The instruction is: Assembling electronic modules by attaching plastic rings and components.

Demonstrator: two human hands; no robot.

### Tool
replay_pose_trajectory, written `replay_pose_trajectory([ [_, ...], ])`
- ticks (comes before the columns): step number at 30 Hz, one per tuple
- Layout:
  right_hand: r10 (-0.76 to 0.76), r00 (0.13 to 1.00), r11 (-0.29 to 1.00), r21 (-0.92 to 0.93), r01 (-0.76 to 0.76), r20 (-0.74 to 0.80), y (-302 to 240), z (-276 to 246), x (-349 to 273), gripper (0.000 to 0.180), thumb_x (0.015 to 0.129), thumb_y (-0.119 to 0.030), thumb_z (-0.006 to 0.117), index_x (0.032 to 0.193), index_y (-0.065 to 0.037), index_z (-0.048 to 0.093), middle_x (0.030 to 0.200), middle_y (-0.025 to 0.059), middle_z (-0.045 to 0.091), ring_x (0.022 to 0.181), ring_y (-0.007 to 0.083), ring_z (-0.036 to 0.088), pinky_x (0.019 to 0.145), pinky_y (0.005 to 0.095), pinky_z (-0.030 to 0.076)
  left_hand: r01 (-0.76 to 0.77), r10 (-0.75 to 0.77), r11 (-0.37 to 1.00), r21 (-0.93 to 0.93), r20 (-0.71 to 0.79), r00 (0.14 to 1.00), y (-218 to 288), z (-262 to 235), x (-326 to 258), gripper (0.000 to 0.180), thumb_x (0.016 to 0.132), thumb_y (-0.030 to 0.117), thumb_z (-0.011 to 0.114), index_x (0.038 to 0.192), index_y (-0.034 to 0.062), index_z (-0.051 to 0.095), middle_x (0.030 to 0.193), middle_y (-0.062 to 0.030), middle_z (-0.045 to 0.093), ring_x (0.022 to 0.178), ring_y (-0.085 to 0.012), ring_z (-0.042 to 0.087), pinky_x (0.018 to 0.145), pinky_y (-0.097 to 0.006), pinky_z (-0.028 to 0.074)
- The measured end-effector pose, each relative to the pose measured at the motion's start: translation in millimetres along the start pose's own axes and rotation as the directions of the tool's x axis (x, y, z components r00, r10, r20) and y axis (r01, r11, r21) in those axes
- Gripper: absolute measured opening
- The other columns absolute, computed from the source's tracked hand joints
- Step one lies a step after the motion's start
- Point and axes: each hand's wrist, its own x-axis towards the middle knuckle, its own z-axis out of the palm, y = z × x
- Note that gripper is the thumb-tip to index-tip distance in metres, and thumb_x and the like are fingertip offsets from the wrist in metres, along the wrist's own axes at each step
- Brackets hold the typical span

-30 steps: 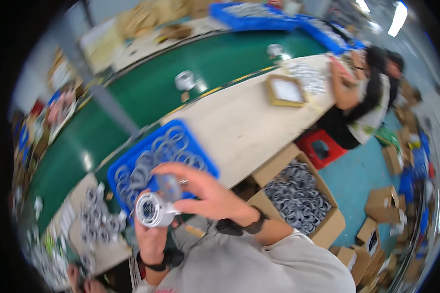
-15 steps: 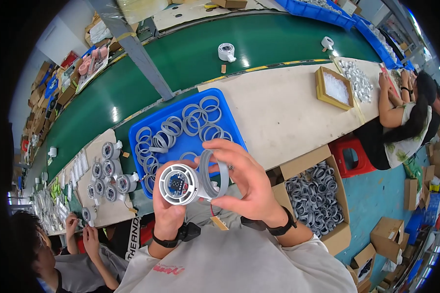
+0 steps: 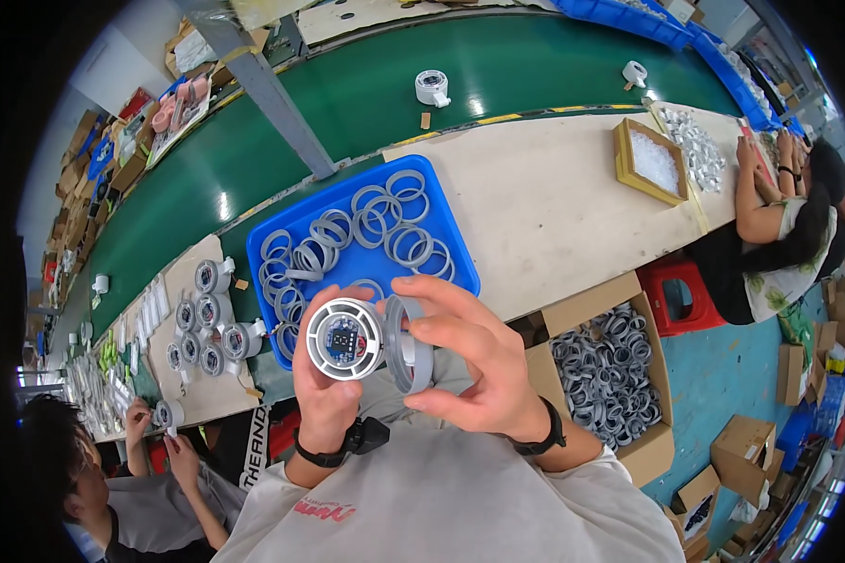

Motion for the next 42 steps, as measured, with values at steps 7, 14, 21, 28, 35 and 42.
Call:
replay_pose_trajectory([
  [7,-0.092,0.996,0.993,-0.067,0.093,0.020,5,11,1,0.050,0.064,-0.001,0.078,0.110,-0.005,0.059,0.128,0.0264,0.048,0.117,0.0404,0.052,0.090,0.0432,0.049,-0.200,0.199,0.976,0.083,0.023,0.980,-9,-4,0,0.091,0.063,0.012,0.083,0.135,0.0035,0.028,0.131,-0.0175,0.038,0.118,-0.0279,0.048,0.097,-0.039,0.043],
  [14,0.046,0.969,0.761,-0.637,0.123,0.242,-1,21,8,0.049,0.064,0.002,0.074,0.110,-0.008,0.061,0.126,0.0155,0.053,0.113,0.0344,0.055,0.080,0.0345,0.052,-0.387,0.480,0.190,0.902,0.259,0.838,-14,-3,8,0.074,0.049,0.007,0.081,0.117,0.0042,0.051,0.118,-0.0215,0.044,0.101,-0.0401,0.054,0.075,-0.042,0.051],
  [21,0.193,0.974,0.943,-0.297,-0.149,0.123,29,11,16,0.043,0.075,-0.021,0.072,0.110,0.001,0.058,0.125,0.0152,0.055,0.114,0.0251,0.056,0.091,0.0334,0.045,-0.485,0.372,0.149,0.861,0.406,0.835,-14,-2,16,0.062,0.049,0.013,0.078,0.106,0.0038,0.055,0.108,-0.0157,0.053,0.102,-0.0367,0.052,0.083,-0.047,0.042],
  [28,0.411,0.882,0.890,0.109,-0.443,0.232,59,11,22,0.032,0.091,-0.018,0.044,0.115,0.001,0.053,0.106,0.0099,0.058,0.093,0.0174,0.055,0.086,0.0302,0.044,-0.572,0.302,0.183,0.800,0.508,0.807,-18,-1,18,0.067,0.049,0.016,0.080,0.110,0.0004,0.056,0.108,-0.0133,0.054,0.106,-0.0335,0.050,0.086,-0.045,0.035],
  [35,0.344,0.939,0.933,0.106,-0.345,0.024,52,13,10,0.051,0.093,-0.035,0.048,0.128,0.000,0.043,0.122,0.0132,0.052,0.112,0.0234,0.052,0.096,0.0369,0.038,-0.122,0.170,0.730,0.673,-0.006,0.985,16,-58,16,0.067,0.054,0.027,0.085,0.109,0.0013,0.056,0.106,-0.0116,0.058,0.100,-0.0247,0.057,0.086,-0.036,0.045],
  [42,0.468,0.881,0.884,0.035,-0.467,-0.073,64,-12,0,0.029,0.088,-0.005,0.053,0.116,0.000,0.052,0.111,0.0087,0.056,0.103,0.0160,0.054,0.090,0.0309,0.043,0.051,0.374,0.464,0.884,-0.247,0.894,56,-190,18,0.066,0.061,0.015,0.081,0.118,0.0007,0.051,0.109,-0.0096,0.056,0.100,-0.0209,0.056,0.088,-0.032,0.045],
])
